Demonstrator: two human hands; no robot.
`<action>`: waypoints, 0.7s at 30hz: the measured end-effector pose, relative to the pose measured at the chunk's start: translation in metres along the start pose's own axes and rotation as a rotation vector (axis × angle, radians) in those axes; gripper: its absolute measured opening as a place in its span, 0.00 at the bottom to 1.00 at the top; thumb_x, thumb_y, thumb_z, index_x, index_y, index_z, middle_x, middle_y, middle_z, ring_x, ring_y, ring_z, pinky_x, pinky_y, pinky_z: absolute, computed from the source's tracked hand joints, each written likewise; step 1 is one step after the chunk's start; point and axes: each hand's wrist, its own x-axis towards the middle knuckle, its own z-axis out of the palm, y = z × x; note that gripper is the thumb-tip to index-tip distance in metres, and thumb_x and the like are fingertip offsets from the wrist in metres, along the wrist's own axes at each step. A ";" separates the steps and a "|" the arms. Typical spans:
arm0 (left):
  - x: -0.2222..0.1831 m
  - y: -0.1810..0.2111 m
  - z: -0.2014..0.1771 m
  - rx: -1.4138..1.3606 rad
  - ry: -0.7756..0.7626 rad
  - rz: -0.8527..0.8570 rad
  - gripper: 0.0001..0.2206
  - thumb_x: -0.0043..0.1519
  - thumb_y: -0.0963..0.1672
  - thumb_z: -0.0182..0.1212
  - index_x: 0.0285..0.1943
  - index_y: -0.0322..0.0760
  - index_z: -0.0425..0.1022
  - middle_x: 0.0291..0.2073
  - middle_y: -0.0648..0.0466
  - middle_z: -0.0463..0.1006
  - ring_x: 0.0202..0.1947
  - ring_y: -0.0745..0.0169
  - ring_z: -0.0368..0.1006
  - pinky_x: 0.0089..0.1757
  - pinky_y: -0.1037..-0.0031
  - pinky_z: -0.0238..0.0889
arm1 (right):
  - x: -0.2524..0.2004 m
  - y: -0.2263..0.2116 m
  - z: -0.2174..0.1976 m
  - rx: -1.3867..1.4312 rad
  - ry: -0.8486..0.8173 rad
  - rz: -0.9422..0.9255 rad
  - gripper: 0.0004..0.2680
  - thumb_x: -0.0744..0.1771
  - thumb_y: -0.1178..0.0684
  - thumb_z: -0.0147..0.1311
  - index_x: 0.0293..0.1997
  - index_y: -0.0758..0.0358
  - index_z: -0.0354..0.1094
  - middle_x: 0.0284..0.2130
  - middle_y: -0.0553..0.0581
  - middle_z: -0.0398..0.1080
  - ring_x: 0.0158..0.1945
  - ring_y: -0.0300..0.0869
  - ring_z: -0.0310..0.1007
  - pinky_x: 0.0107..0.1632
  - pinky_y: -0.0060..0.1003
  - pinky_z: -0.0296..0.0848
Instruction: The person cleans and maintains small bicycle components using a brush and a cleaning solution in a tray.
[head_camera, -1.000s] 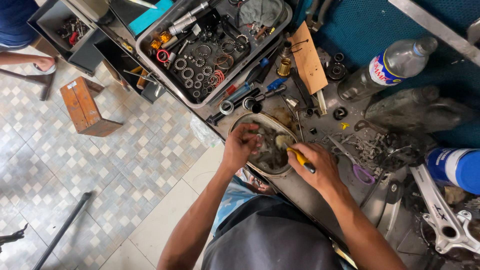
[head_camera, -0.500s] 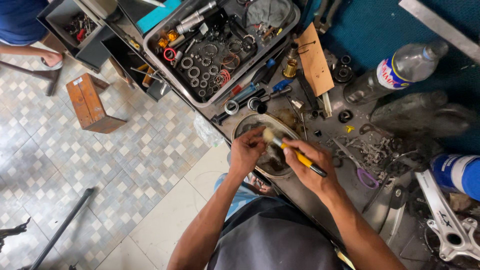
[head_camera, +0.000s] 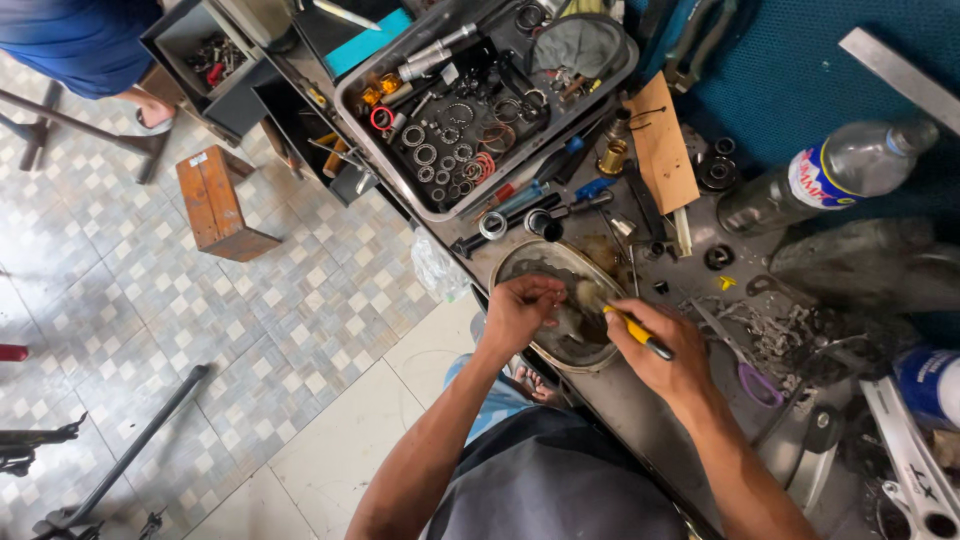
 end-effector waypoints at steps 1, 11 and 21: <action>-0.001 0.005 0.001 -0.005 -0.010 0.031 0.16 0.60 0.35 0.54 0.57 0.30 0.78 0.39 0.51 0.84 0.37 0.69 0.81 0.36 0.75 0.77 | 0.000 -0.002 0.000 0.092 0.004 0.068 0.10 0.67 0.48 0.56 0.50 0.56 0.76 0.28 0.54 0.78 0.31 0.41 0.80 0.34 0.37 0.73; -0.020 0.061 0.009 0.408 0.100 0.198 0.24 0.59 0.37 0.59 0.66 0.44 0.72 0.35 0.49 0.85 0.33 0.67 0.80 0.38 0.73 0.72 | 0.008 -0.009 -0.001 0.146 -0.009 0.045 0.11 0.67 0.48 0.56 0.52 0.57 0.76 0.29 0.53 0.79 0.31 0.37 0.79 0.33 0.34 0.73; -0.006 0.061 0.013 0.443 0.131 0.139 0.15 0.56 0.38 0.61 0.53 0.38 0.80 0.33 0.48 0.85 0.32 0.58 0.83 0.37 0.72 0.72 | 0.009 0.022 0.014 0.193 -0.016 0.142 0.10 0.67 0.48 0.57 0.50 0.57 0.77 0.29 0.55 0.79 0.29 0.40 0.78 0.31 0.37 0.74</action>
